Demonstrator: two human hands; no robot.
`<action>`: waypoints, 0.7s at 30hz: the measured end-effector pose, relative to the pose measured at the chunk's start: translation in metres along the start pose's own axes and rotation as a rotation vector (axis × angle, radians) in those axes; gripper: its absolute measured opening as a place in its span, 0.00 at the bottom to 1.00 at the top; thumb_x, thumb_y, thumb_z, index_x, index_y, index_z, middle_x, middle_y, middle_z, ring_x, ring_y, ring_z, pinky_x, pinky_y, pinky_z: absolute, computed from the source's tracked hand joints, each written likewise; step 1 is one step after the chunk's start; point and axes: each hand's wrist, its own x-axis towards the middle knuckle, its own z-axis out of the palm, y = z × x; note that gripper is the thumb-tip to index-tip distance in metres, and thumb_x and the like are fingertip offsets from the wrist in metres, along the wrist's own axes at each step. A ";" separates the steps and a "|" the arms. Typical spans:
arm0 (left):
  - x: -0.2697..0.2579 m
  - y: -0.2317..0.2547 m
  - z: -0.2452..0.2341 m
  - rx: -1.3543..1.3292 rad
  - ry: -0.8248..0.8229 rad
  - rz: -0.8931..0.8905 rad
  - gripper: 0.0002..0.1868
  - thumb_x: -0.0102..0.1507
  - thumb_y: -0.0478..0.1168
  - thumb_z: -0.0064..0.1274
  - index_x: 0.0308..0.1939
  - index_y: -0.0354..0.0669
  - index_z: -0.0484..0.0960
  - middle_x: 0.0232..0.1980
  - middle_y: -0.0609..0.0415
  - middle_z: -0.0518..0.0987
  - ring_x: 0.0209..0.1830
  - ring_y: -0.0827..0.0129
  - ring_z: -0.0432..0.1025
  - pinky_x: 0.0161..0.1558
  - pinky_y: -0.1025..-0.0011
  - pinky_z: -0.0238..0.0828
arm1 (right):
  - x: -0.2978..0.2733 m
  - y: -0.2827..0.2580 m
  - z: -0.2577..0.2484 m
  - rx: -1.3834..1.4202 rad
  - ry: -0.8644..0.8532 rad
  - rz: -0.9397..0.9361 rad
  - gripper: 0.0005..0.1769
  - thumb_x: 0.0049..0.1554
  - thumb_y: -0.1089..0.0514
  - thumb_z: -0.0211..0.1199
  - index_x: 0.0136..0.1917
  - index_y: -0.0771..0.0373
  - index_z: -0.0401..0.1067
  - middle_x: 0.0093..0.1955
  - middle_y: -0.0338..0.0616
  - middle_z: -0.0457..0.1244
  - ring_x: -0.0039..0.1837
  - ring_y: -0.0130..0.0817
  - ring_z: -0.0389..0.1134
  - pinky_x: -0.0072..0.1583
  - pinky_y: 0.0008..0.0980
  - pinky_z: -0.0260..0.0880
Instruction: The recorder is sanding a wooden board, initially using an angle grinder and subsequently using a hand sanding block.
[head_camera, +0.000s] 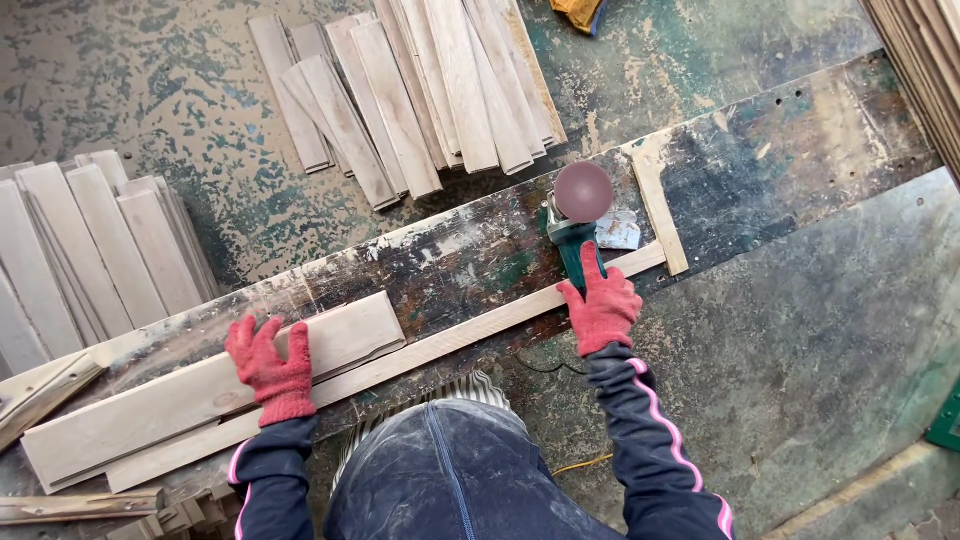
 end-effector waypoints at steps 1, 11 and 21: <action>-0.004 -0.001 -0.005 -0.009 0.041 -0.046 0.21 0.61 0.59 0.68 0.50 0.55 0.86 0.71 0.46 0.73 0.78 0.49 0.60 0.80 0.53 0.50 | 0.004 0.005 -0.001 0.085 -0.002 -0.016 0.40 0.59 0.28 0.57 0.81 0.32 0.55 0.54 0.50 0.65 0.55 0.55 0.70 0.56 0.51 0.70; -0.043 -0.075 -0.063 -0.046 0.516 -0.247 0.21 0.57 0.38 0.74 0.52 0.40 0.85 0.66 0.39 0.72 0.68 0.46 0.68 0.69 0.53 0.66 | 0.114 0.130 0.091 0.429 -0.034 -0.478 0.36 0.50 0.61 0.66 0.73 0.55 0.72 0.69 0.55 0.65 0.74 0.55 0.62 0.77 0.50 0.58; -0.073 -0.093 -0.127 -0.031 0.630 -0.508 0.14 0.58 0.34 0.65 0.47 0.39 0.84 0.65 0.42 0.76 0.64 0.54 0.71 0.66 0.62 0.67 | 0.130 0.090 0.068 -0.246 0.101 -0.489 0.15 0.65 0.54 0.63 0.64 0.56 0.71 0.52 0.48 0.68 0.51 0.52 0.71 0.48 0.46 0.72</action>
